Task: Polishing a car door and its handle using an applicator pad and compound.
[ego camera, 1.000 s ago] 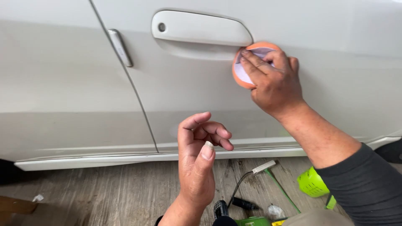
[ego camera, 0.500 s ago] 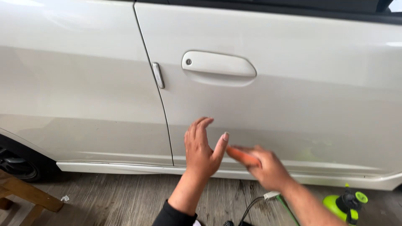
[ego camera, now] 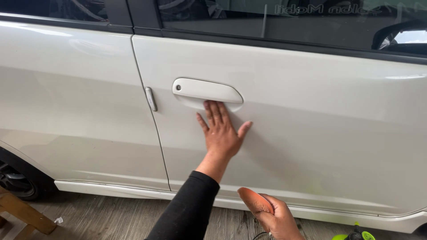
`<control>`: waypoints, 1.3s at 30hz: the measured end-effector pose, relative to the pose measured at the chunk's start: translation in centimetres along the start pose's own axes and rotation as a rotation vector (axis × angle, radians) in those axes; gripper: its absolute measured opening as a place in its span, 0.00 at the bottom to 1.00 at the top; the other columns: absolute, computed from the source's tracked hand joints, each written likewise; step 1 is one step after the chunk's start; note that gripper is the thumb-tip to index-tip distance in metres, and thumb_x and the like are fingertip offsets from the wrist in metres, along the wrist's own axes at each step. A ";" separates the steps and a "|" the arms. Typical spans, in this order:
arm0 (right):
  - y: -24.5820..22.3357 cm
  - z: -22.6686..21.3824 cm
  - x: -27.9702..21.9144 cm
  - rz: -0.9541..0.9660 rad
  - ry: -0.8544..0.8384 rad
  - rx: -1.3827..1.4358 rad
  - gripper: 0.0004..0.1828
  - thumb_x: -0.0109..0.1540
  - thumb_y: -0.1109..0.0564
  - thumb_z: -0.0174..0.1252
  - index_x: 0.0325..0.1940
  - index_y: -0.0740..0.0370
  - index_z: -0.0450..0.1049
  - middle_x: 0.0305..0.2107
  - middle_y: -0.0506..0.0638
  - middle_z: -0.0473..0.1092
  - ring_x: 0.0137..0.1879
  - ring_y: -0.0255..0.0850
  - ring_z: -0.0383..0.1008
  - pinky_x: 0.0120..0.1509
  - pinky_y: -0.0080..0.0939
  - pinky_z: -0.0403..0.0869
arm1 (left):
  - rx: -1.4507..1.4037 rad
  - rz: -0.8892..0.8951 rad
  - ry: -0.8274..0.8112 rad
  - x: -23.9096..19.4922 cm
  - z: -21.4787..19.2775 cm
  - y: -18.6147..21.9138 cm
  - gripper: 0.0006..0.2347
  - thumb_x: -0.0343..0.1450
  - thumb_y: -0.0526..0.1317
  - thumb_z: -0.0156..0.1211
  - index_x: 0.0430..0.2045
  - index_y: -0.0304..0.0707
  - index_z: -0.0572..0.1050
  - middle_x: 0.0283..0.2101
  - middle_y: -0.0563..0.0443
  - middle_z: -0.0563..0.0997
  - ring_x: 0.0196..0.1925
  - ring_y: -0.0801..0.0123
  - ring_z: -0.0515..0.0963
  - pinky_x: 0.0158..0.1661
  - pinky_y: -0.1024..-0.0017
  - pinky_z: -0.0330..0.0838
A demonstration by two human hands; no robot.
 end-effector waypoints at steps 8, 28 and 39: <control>6.0 -5.4 1.1 0.095 0.087 -0.059 0.31 0.59 0.66 0.58 0.68 0.71 0.71 0.46 0.74 0.73 0.44 0.67 0.66 0.47 0.65 0.64 | -0.014 0.092 0.044 -1.4 0.3 2.5 0.50 0.70 0.73 0.38 0.70 0.18 0.39 0.74 0.20 0.38 0.77 0.35 0.33 0.68 0.35 0.27; 5.2 -2.3 0.2 0.140 0.215 0.689 0.31 0.54 0.60 0.51 0.62 0.69 0.67 0.51 0.59 0.73 0.56 0.50 0.75 0.62 0.57 0.72 | -0.957 -0.036 -0.410 -16.7 -2.1 -2.6 0.21 0.72 0.49 0.61 0.54 0.34 0.75 0.53 0.45 0.81 0.55 0.58 0.80 0.53 0.58 0.75; 6.7 -0.2 -0.7 0.195 0.109 0.586 0.31 0.51 0.61 0.56 0.61 0.69 0.70 0.47 0.58 0.74 0.52 0.49 0.76 0.58 0.55 0.75 | -1.260 -0.458 -0.531 -20.1 1.2 -5.2 0.15 0.68 0.44 0.69 0.41 0.32 0.79 0.37 0.48 0.85 0.40 0.73 0.83 0.43 0.72 0.78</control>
Point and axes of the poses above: each hand's wrist, its own x-axis towards the middle knuckle, its own z-axis out of the palm, y = z × x, the point moved 3 cm from there along x, towards the middle knuckle
